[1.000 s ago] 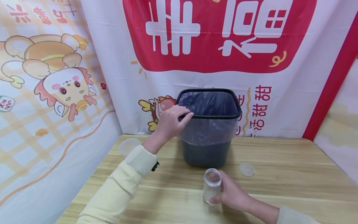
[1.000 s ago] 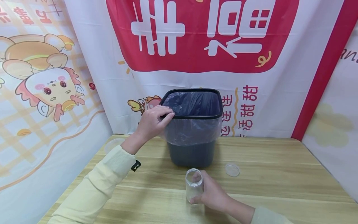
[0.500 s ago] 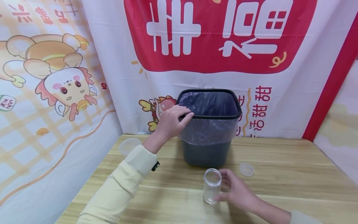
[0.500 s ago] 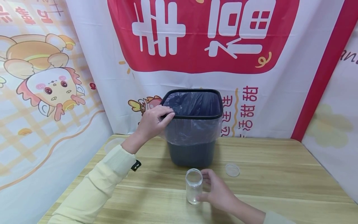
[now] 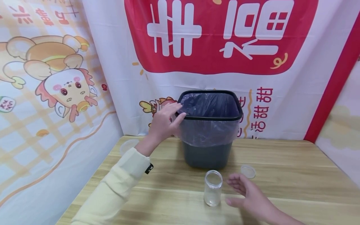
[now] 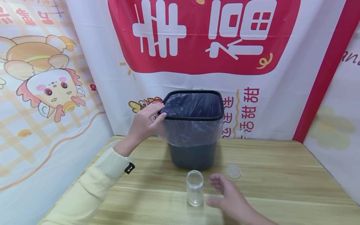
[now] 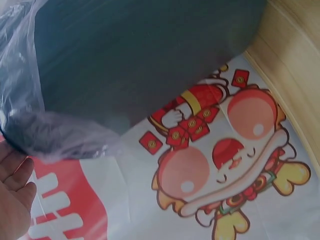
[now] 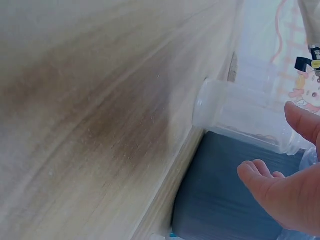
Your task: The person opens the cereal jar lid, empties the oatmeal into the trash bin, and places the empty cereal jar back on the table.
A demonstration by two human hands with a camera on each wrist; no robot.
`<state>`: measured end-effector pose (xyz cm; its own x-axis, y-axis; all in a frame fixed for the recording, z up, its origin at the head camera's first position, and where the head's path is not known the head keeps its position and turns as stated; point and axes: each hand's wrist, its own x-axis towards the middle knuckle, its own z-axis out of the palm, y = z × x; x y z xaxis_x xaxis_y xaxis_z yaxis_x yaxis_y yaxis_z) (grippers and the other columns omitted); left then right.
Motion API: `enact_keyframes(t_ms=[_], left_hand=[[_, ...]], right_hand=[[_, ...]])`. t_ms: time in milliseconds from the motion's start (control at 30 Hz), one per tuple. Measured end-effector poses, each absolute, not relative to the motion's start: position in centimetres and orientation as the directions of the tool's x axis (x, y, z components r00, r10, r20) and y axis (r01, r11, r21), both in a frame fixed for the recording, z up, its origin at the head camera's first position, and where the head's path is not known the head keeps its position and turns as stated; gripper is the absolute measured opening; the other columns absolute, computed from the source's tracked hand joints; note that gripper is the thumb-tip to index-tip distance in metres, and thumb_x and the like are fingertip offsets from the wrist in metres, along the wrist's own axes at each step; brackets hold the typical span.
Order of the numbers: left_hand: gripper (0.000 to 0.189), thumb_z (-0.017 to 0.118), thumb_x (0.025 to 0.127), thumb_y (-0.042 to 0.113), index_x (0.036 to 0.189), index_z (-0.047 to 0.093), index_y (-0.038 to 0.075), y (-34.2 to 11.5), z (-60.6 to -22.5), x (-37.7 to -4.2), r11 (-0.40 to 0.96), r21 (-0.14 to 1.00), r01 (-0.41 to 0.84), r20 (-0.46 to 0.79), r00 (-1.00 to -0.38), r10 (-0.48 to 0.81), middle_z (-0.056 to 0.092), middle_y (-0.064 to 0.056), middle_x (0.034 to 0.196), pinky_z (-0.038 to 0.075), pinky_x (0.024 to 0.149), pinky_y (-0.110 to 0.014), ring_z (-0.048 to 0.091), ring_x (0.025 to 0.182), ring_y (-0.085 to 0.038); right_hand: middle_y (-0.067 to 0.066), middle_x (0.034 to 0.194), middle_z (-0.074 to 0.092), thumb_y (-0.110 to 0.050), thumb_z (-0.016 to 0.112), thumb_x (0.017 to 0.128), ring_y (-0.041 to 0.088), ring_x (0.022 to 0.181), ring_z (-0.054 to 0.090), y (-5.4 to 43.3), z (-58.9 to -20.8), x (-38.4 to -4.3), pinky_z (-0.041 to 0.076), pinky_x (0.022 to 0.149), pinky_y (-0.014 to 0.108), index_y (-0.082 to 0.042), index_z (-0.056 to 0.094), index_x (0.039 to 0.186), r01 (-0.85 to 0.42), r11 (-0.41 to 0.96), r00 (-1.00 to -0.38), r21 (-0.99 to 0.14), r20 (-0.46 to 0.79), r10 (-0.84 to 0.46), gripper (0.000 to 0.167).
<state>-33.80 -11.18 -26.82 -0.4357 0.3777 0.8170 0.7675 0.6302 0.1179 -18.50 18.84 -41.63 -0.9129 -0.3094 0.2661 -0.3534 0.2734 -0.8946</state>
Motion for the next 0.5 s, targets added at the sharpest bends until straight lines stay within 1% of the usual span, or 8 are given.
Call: enact_keyframes(t_ms=[33, 67, 133, 267, 333, 433, 500], left_hand=[[0.037, 0.064, 0.093, 0.024, 0.12, 0.066, -0.001, -11.6, -26.8, -33.7, 0.632, 0.111, 0.767, 0.824, -0.427, 0.373, 0.065, -0.015, 0.122, 0.039, 0.106, -0.039, 0.057, 0.118, -0.029], [0.037, 0.065, 0.093, 0.024, 0.12, 0.067, -0.002, -12.0, -26.8, -33.7, 0.633, 0.105, 0.767, 0.831, -0.417, 0.368, 0.065, -0.015, 0.122, 0.039, 0.105, -0.039, 0.057, 0.118, -0.029], [0.037, 0.066, 0.093, 0.023, 0.119, 0.067, -0.003, -12.8, -26.9, -33.6, 0.641, 0.101, 0.761, 0.838, -0.412, 0.357, 0.065, -0.015, 0.121, 0.04, 0.104, -0.039, 0.058, 0.118, -0.029], [0.038, 0.066, 0.093, 0.024, 0.121, 0.066, -0.002, -14.5, -27.4, -33.0, 0.653, 0.129, 0.746, 0.836, -0.437, 0.333, 0.064, -0.015, 0.123, 0.04, 0.104, -0.04, 0.057, 0.119, -0.029], [0.039, 0.065, 0.093, 0.024, 0.122, 0.065, -0.001, -15.3, -27.8, -32.5, 0.658, 0.142, 0.739, 0.831, -0.45, 0.326, 0.063, -0.015, 0.124, 0.04, 0.104, -0.041, 0.056, 0.12, -0.029], [0.041, 0.066, 0.092, 0.025, 0.123, 0.065, -0.001, -16.7, -28.4, -31.8, 0.68, 0.142, 0.72, 0.829, -0.461, 0.315, 0.063, -0.015, 0.125, 0.042, 0.102, -0.043, 0.056, 0.119, -0.029], [0.042, 0.068, 0.09, 0.024, 0.123, 0.064, -0.001, -17.6, -28.7, -31.5, 0.698, 0.137, 0.703, 0.832, -0.464, 0.305, 0.063, -0.016, 0.124, 0.043, 0.101, -0.045, 0.057, 0.118, -0.031]], right_hand=[[0.025, 0.121, 0.058, -0.006, 0.083, 0.073, 0.009, 0.11, 0.057, 18.9, -41.6, -18.3, 0.047, 0.095, 0.025, 0.013, 0.045, 0.125, -0.358, 0.269, -0.91, -0.894, 0.27, -0.316, 0.066], [0.025, 0.12, 0.058, -0.006, 0.083, 0.074, 0.008, 0.11, 0.057, 19.0, -41.6, -18.1, 0.047, 0.094, 0.024, 0.013, 0.046, 0.124, -0.361, 0.269, -0.908, -0.893, 0.27, -0.321, 0.065], [0.025, 0.12, 0.058, -0.006, 0.082, 0.075, 0.009, 0.111, 0.057, 19.1, -41.5, -17.7, 0.047, 0.093, 0.024, 0.013, 0.046, 0.123, -0.359, 0.275, -0.905, -0.892, 0.261, -0.335, 0.063], [0.023, 0.121, 0.058, -0.011, 0.081, 0.077, 0.012, 0.111, 0.058, 19.2, -41.4, -17.1, 0.047, 0.093, 0.022, 0.01, 0.049, 0.122, -0.318, 0.275, -0.906, -0.907, 0.206, -0.369, 0.06], [0.024, 0.122, 0.057, -0.012, 0.081, 0.078, 0.011, 0.111, 0.057, 19.2, -41.5, -16.8, 0.046, 0.093, 0.021, 0.009, 0.049, 0.122, -0.308, 0.256, -0.899, -0.916, 0.192, -0.395, 0.059], [0.028, 0.121, 0.056, -0.011, 0.079, 0.08, 0.007, 0.111, 0.056, 19.0, -42.0, -16.6, 0.045, 0.094, 0.019, 0.011, 0.048, 0.122, -0.361, 0.191, -0.857, -0.913, 0.243, -0.455, 0.056], [0.026, 0.12, 0.056, -0.007, 0.077, 0.081, 0.005, 0.111, 0.056, 18.8, -42.4, -16.5, 0.045, 0.094, 0.02, 0.012, 0.047, 0.121, -0.401, 0.126, -0.819, -0.908, 0.293, -0.494, 0.054]])
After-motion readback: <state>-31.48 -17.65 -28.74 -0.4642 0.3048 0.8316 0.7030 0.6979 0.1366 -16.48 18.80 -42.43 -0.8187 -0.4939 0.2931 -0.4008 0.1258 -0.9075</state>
